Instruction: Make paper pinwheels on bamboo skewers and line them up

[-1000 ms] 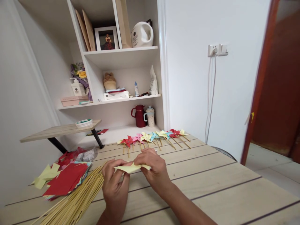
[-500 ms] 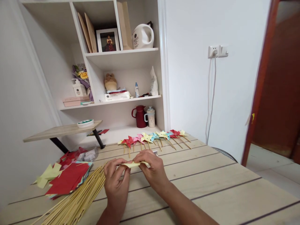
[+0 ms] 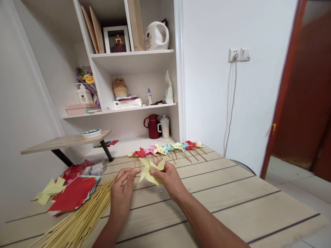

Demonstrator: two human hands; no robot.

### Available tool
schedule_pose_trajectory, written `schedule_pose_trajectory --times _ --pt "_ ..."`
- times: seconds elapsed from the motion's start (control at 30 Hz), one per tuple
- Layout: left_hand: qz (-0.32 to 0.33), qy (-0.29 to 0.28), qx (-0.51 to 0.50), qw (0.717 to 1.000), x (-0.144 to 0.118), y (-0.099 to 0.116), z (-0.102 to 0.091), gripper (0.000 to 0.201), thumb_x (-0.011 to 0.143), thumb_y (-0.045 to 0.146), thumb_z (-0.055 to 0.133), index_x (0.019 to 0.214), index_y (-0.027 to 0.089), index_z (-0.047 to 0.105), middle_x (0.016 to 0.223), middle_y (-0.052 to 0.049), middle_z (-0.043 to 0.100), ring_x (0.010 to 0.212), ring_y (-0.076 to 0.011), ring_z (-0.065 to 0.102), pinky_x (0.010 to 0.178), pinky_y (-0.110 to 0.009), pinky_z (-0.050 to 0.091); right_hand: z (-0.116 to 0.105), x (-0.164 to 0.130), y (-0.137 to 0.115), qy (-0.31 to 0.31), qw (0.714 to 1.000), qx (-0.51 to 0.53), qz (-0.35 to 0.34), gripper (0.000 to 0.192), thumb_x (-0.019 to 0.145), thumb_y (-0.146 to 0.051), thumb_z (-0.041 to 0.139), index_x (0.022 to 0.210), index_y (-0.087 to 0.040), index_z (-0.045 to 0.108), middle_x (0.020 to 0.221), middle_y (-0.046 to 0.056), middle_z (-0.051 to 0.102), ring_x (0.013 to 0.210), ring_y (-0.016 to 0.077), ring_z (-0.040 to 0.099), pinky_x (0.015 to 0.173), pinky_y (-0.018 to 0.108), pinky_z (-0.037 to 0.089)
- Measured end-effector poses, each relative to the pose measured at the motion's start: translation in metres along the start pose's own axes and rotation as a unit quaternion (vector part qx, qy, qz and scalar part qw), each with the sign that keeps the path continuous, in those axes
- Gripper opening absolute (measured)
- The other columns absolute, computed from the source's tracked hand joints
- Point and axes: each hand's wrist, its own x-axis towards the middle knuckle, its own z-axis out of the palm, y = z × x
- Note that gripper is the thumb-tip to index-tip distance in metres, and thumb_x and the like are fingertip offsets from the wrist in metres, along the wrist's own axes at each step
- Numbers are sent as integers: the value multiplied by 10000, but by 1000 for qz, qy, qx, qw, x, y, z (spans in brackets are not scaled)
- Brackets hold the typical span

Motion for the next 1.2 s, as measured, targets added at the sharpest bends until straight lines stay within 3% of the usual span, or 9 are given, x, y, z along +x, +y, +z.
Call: schedule_pose_trajectory --times 0.17,0.33,0.47,0.67,0.83,1.03,1.2 --pt "-93 38 -32 994 4 -2 -8 366 937 453 485 840 212 744 879 -40 672 765 -185 617 745 -312 476 -8 3 -3 20 998 55 5 335 607 -328 858 821 -180 647 727 1 682 650 143 568 613 252 395" --pt "-61 -21 -23 998 -4 -4 4 373 938 447 476 827 216 747 887 -51 665 820 -202 626 786 -329 482 -11 3 -2 44 998 40 11 368 574 -345 876 835 -174 680 783 31 719 700 179 603 652 275 422" --pt "-45 -63 -25 997 -11 -2 12 337 940 440 471 1006 226 723 981 -64 681 904 -217 631 812 -348 494 -12 3 3 48 998 32 16 377 560 -356 887 825 -173 692 789 37 735 689 182 614 653 282 433" --pt "-124 -18 9 992 -10 -17 14 320 895 423 521 1055 201 687 967 -89 727 851 -230 663 793 -370 512 -18 7 10 55 998 1 18 403 545 -383 895 821 -165 698 781 47 749 675 190 628 643 285 435" --pt "-173 -36 4 984 -10 -29 15 338 908 422 465 1017 195 689 867 -81 734 763 -219 682 700 -325 515 -16 4 9 45 998 -5 37 420 531 -391 897 812 -161 686 766 47 741 655 187 619 621 282 422" --pt "-119 -135 71 981 -23 -25 27 293 921 284 441 885 226 726 747 -39 725 694 -185 658 649 -280 462 -15 -3 2 29 999 31 31 361 559 -353 892 783 -167 677 707 20 709 611 155 577 591 276 414" --pt "-108 -143 96 979 -25 -26 27 251 908 253 494 845 245 737 755 -20 735 681 -163 645 646 -261 446 -25 0 2 69 996 51 16 335 565 -315 902 783 -192 679 662 -12 670 577 131 528 553 272 392"
